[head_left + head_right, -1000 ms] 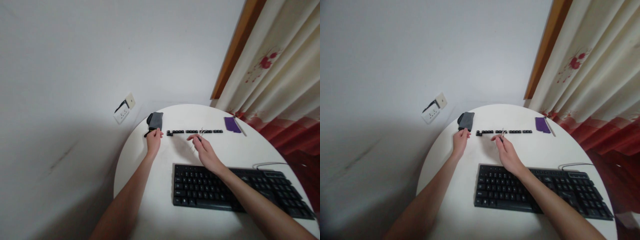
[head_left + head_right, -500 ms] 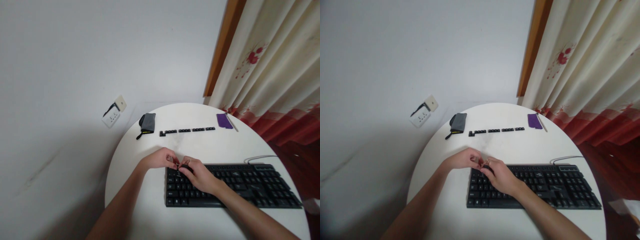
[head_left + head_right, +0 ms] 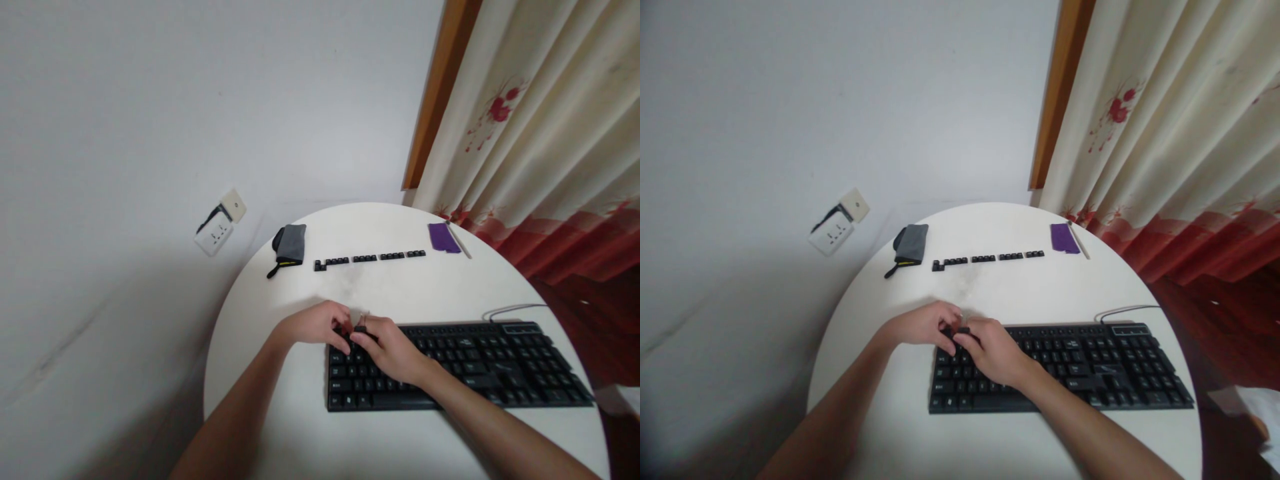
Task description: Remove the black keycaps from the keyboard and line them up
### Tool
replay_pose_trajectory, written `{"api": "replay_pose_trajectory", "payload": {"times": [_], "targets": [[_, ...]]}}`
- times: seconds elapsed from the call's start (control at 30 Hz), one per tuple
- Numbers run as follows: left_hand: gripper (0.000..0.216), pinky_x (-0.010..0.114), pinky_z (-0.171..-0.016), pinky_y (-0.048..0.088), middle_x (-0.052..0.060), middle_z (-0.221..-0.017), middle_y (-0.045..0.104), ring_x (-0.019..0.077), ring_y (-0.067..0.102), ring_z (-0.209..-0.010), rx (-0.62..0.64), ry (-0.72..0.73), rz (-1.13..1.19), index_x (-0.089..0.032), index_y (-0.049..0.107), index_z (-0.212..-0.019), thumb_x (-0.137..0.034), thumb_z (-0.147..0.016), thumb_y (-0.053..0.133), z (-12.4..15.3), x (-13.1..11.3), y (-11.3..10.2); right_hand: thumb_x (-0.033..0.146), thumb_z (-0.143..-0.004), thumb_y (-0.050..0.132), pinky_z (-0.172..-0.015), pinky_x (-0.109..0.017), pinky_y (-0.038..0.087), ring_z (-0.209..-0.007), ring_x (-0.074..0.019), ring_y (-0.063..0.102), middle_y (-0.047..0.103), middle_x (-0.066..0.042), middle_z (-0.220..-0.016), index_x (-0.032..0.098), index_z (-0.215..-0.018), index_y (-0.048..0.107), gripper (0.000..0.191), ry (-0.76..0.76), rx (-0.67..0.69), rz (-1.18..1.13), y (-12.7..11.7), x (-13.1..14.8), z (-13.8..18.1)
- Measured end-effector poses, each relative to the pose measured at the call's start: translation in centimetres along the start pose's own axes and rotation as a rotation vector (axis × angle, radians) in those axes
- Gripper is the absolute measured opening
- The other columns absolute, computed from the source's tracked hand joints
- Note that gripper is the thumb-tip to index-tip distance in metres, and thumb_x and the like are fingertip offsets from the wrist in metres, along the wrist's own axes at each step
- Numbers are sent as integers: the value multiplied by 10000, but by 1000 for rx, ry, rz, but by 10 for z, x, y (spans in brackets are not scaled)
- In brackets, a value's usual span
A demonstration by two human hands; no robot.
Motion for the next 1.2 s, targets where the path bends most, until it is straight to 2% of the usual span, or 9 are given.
{"api": "replay_pose_trajectory", "payload": {"times": [0.17,0.3,0.43,0.53,0.67,0.9,1.07,1.2], "targets": [[388,215,-613,381,-2,-765,603,123,528,-687,-42,-22,-6,-156,748,-793,-494,-629,843,-3,1,4,339,-1004,449,-701,-264,453,-716,-168,611,666,-14,-730,171,-766,657,358,92,-90,-100,-5,-8,-2],[319,205,-579,369,-19,-714,565,105,496,-640,-81,-25,-36,-143,710,-736,-433,-671,828,-3,-7,2,370,-988,472,-692,-268,450,-715,-175,609,670,-13,-736,177,-755,660,356,90,-132,-120,-7,-10,-1],[182,208,-603,400,-12,-741,597,108,513,-653,-165,-13,-37,-146,713,-838,-305,-759,753,-1,-17,-1,417,-968,489,-603,-259,404,-618,-158,533,580,-5,-628,179,-658,603,406,117,-317,-47,-15,-12,4],[120,236,-700,447,12,-806,661,134,573,-737,-260,29,-91,-153,715,-878,-224,-782,699,-1,-25,-4,394,-956,513,-627,-257,411,-655,-157,537,586,-14,-681,180,-681,599,359,136,-412,-45,-21,-13,6],[117,248,-724,468,32,-844,691,144,593,-758,-381,88,-148,-149,713,-888,-169,-778,678,-4,-31,-6,379,-956,517,-675,-260,438,-705,-161,561,598,-6,-716,177,-797,613,274,182,-431,-123,-22,-18,4],[121,290,-826,477,35,-911,705,169,614,-869,-529,126,-249,-191,708,-935,-192,-815,702,-5,-32,-10,444,-952,504,-696,-287,505,-710,-177,630,644,-14,-764,185,-854,615,298,229,-441,-244,-20,-30,2],[104,297,-845,475,43,-938,696,178,608,-910,-553,162,-252,-190,698,-939,-183,-837,682,-6,-35,-7,443,-937,526,-665,-288,522,-691,-184,647,644,-23,-754,186,-824,617,294,244,-462,-270,-21,-31,2],[123,283,-797,483,34,-923,679,162,602,-839,-560,119,-240,-187,685,-959,-196,-836,690,-6,-34,-6,443,-935,529,-660,-283,513,-674,-178,643,646,-23,-749,183,-827,621,296,247,-485,-233,-22,-32,3]]}}
Point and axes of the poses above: each hand's wrist, its own z-axis away from the middle knuckle, its own y-axis out of the palm, x = y × z, the point moved 5 cm from there along -z, towards the middle knuckle
